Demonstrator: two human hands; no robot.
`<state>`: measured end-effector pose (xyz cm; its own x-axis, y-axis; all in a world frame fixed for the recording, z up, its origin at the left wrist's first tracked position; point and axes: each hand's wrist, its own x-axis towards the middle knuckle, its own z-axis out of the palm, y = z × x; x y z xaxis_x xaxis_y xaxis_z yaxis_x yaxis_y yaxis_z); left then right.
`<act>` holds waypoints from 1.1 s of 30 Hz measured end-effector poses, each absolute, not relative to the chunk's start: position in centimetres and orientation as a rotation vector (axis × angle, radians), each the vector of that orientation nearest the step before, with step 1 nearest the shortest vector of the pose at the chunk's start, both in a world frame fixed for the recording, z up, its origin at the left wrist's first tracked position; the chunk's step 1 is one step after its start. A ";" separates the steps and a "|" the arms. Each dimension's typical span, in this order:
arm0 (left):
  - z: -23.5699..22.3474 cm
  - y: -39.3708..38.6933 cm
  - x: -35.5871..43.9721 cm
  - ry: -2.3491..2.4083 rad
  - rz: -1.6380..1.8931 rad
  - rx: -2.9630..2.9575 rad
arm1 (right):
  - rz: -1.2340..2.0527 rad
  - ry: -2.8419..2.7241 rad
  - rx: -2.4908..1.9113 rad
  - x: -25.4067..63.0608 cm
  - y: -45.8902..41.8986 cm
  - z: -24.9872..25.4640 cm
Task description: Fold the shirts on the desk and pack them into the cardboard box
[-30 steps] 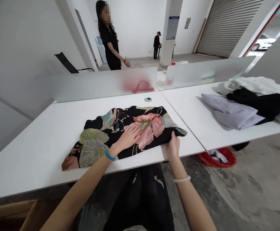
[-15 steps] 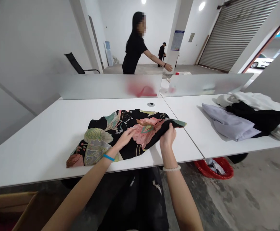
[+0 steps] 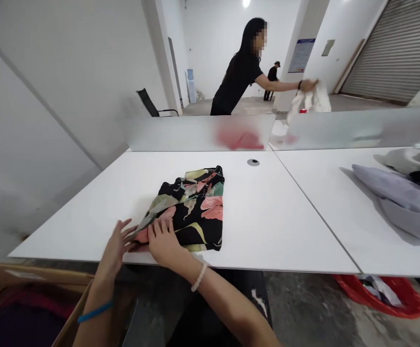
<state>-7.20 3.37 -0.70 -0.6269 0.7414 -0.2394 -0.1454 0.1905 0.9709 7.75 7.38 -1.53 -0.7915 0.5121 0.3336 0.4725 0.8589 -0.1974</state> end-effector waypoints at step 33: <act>1.5 15.0 -12.3 2.310 0.315 1.582 | 0.373 -2.300 -0.873 25.1 6.2 -4.7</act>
<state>-12.32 14.98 1.49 -0.3337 0.9324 -0.1391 0.8610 0.3615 0.3579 25.10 6.22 -4.68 -0.5731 0.6730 0.4676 0.4907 0.7388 -0.4619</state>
